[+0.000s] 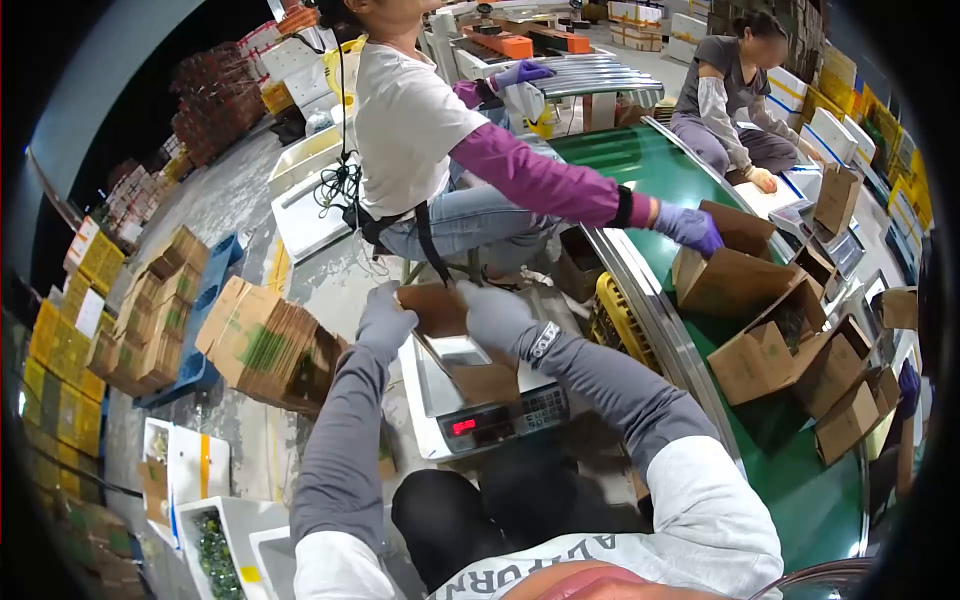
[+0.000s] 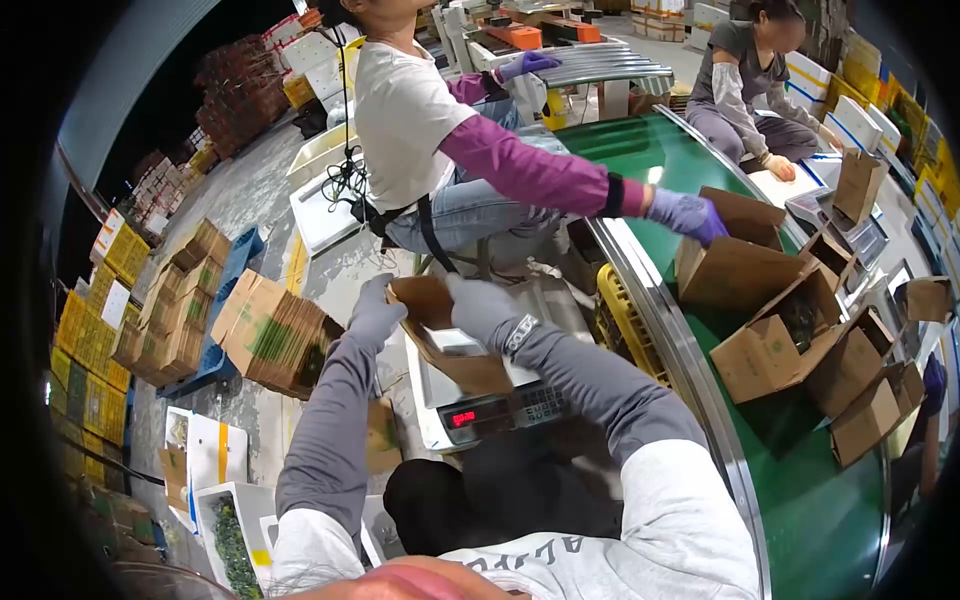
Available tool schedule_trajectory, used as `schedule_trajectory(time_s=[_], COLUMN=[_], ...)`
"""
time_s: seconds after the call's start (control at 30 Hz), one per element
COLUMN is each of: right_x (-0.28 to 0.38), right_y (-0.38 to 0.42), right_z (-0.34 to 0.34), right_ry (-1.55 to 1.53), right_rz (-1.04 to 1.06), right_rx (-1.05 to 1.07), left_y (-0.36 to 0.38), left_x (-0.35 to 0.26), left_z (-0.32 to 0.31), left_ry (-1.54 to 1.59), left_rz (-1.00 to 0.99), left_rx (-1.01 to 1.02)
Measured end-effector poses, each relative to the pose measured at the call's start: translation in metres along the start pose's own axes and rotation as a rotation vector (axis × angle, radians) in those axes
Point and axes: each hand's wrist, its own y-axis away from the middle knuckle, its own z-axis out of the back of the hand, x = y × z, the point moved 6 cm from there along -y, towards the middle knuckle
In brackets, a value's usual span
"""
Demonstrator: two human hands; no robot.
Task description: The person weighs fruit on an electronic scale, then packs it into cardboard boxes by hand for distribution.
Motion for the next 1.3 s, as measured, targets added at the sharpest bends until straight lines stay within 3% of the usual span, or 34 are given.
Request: schedule_trajectory(time_s=[0.13, 0.23, 0.3, 0.37, 0.4, 0.47, 0.57, 0.63, 0.7, 0.77, 0.8, 0.87, 0.93, 0.97, 1.0, 1.07, 1.1, 1.13, 1.17, 1.2, 1.3], right_x=[-0.027, -0.022, 0.013, 0.042, 0.057, 0.049, 0.008, -0.017, -0.022, -0.011, -0.008, 0.006, 0.044, 0.031, 0.017, -0.001, 0.011, 0.017, 0.017, 0.023, 0.036], right_y=[-0.033, -0.038, -0.002, 0.039, 0.056, 0.064, 0.026, 0.010, 0.009, 0.017, 0.018, 0.015, 0.030, 0.025, 0.016, 0.007, 0.003, 0.000, -0.001, -0.001, 0.005], right_z=[-0.013, -0.020, 0.017, 0.037, 0.048, 0.017, -0.040, -0.061, -0.077, -0.068, -0.063, -0.038, 0.014, 0.009, -0.003, -0.030, -0.035, -0.049, -0.066, -0.074, -0.074], right_ry=[-0.025, 0.085, -0.036, -0.168, -0.351, -0.535, -0.530, -0.674, -0.648, -0.658, -0.665, -0.319, -0.090, 0.172, 0.163, 0.142, 0.343, 0.346, 0.408, 0.467, 0.780], right_rz=[0.029, -0.012, 0.094, 0.405, 0.315, 0.333, 0.274, -0.098, -0.350, -0.228, -0.165, 0.037, 0.297, 0.240, 0.061, -0.297, -0.250, -0.262, -0.225, -0.185, -0.202], right_rx=[-0.064, 0.241, -0.055, -0.307, -0.101, -0.074, -0.144, -0.041, 0.026, 0.037, 0.034, -0.102, -0.318, -0.412, -0.267, 0.022, -0.014, 0.044, 0.083, 0.121, -0.075], left_y=[0.025, 0.026, 0.024, 0.017, 0.015, 0.016, 0.022, 0.015, 0.001, 0.018, 0.014, 0.007, 0.013, 0.002, -0.007, -0.014, -0.019, -0.021, -0.024, -0.018, 0.000], left_x=[-0.032, -0.034, -0.034, -0.024, -0.023, -0.024, -0.043, -0.035, -0.011, 0.007, 0.006, 0.002, 0.009, 0.023, 0.026, 0.012, 0.020, 0.033, 0.041, 0.041, 0.072], left_z=[-0.019, -0.040, -0.040, -0.046, -0.048, -0.051, -0.052, -0.065, -0.084, -0.113, -0.113, -0.107, -0.110, -0.120, -0.123, -0.100, -0.099, -0.102, -0.110, -0.099, -0.103], left_ry=[-0.542, -0.881, -0.960, -0.980, -0.978, -0.972, -0.930, -0.940, -0.891, -0.790, -0.715, -0.568, -0.474, -0.407, -0.341, 0.017, 0.133, 0.254, 0.182, 0.462, 0.656], left_rz=[-0.152, -0.199, -0.213, -0.234, -0.230, -0.230, -0.199, -0.117, -0.122, -0.095, -0.026, 0.110, 0.001, -0.032, -0.068, 0.085, 0.121, 0.160, -0.311, -0.034, -0.147], left_rx=[0.255, 0.462, 0.530, 0.550, 0.546, 0.547, 0.550, 0.509, 0.191, -0.073, -0.002, 0.146, 0.013, -0.010, -0.036, 0.001, 0.006, 0.011, -0.195, -0.148, -0.124])
